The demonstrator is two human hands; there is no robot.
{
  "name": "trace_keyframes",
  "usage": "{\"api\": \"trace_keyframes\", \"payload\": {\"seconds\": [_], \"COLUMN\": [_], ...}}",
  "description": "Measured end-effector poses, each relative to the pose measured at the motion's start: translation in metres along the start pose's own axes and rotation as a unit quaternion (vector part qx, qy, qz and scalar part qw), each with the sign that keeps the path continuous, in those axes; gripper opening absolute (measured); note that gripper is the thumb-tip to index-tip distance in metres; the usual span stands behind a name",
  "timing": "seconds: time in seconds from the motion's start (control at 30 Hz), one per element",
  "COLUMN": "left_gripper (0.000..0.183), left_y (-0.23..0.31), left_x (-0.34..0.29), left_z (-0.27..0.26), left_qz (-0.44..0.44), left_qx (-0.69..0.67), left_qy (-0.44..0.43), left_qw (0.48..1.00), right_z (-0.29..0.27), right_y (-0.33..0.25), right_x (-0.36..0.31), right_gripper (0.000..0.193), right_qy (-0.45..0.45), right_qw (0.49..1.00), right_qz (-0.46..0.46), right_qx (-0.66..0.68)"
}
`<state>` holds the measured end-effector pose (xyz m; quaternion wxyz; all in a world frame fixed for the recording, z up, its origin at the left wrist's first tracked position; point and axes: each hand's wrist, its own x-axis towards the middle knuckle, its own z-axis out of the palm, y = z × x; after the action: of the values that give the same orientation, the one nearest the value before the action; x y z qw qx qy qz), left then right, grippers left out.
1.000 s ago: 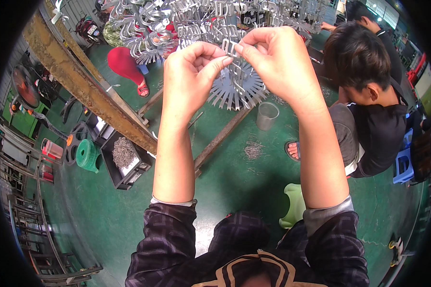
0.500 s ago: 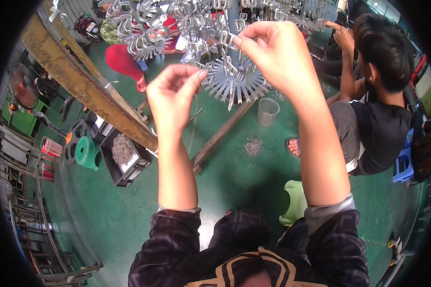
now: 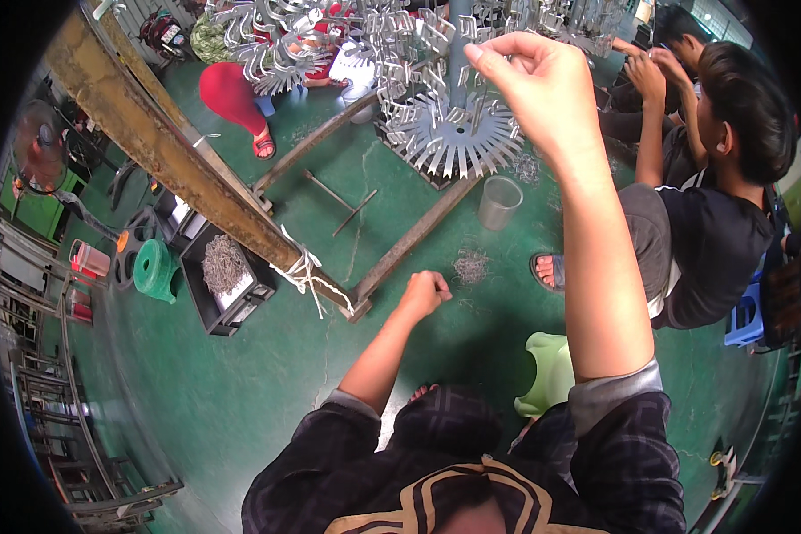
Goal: The person attaches small metal clips to the slots of a circular metal rack by hand.
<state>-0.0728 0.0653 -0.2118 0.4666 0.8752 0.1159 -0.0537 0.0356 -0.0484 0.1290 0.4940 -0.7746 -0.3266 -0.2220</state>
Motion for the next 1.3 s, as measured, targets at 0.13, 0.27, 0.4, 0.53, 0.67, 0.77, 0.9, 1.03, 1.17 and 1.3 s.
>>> {"api": "trace_keyframes", "payload": {"seconds": [0.13,0.27,0.4,0.53,0.67,0.77,0.9,1.03,1.17,1.3], "left_gripper": [0.008,0.008,0.008,0.010,0.006,0.006,0.009,0.009,0.011,0.011], "left_y": [-0.035,-0.053,-0.063,-0.063,-0.064,-0.021,0.090,0.126,0.124,0.125], "left_x": [0.007,0.022,0.033,0.039,0.043,0.039,-0.002,-0.014,-0.020,-0.034], "left_z": [0.035,0.068,0.071,0.069,0.069,0.058,0.009,-0.020,-0.046,-0.076], "left_qz": [-0.062,-0.042,-0.026,-0.047,-0.025,0.023,0.099,0.118,0.098,0.121], "left_qx": [0.031,0.048,0.066,0.085,0.055,-0.075,-0.343,-0.275,-0.406,-0.446], "left_qy": [-0.007,0.007,0.014,0.006,0.031,0.101,0.091,0.061,-0.017,-0.033], "left_qw": [0.998,0.998,0.997,0.995,0.998,0.992,0.929,0.952,0.908,0.886], "right_z": [0.002,-0.017,-0.008,-0.009,-0.009,-0.007,0.010,0.024,0.033,0.045], "right_y": [0.008,0.027,0.071,0.079,0.114,0.138,0.137,0.119,0.091,0.064], "right_x": [-0.012,-0.043,-0.086,-0.116,-0.148,-0.169,-0.175,-0.171,-0.163,-0.153], "right_gripper": [0.032,0.042,0.051,0.054,0.054,0.056,0.057,0.059,0.052,0.043], "right_qy": [0.022,-0.023,-0.036,0.078,0.057,0.054,0.095,0.089,0.070,0.007], "right_qw": [0.957,0.667,0.471,0.432,0.411,0.438,0.496,0.552,0.580,0.649], "right_qz": [0.126,0.389,0.445,0.521,0.514,0.513,0.533,0.478,0.418,0.338], "right_qx": [0.260,0.635,0.761,0.732,0.751,0.737,0.679,0.678,0.696,0.682]}}
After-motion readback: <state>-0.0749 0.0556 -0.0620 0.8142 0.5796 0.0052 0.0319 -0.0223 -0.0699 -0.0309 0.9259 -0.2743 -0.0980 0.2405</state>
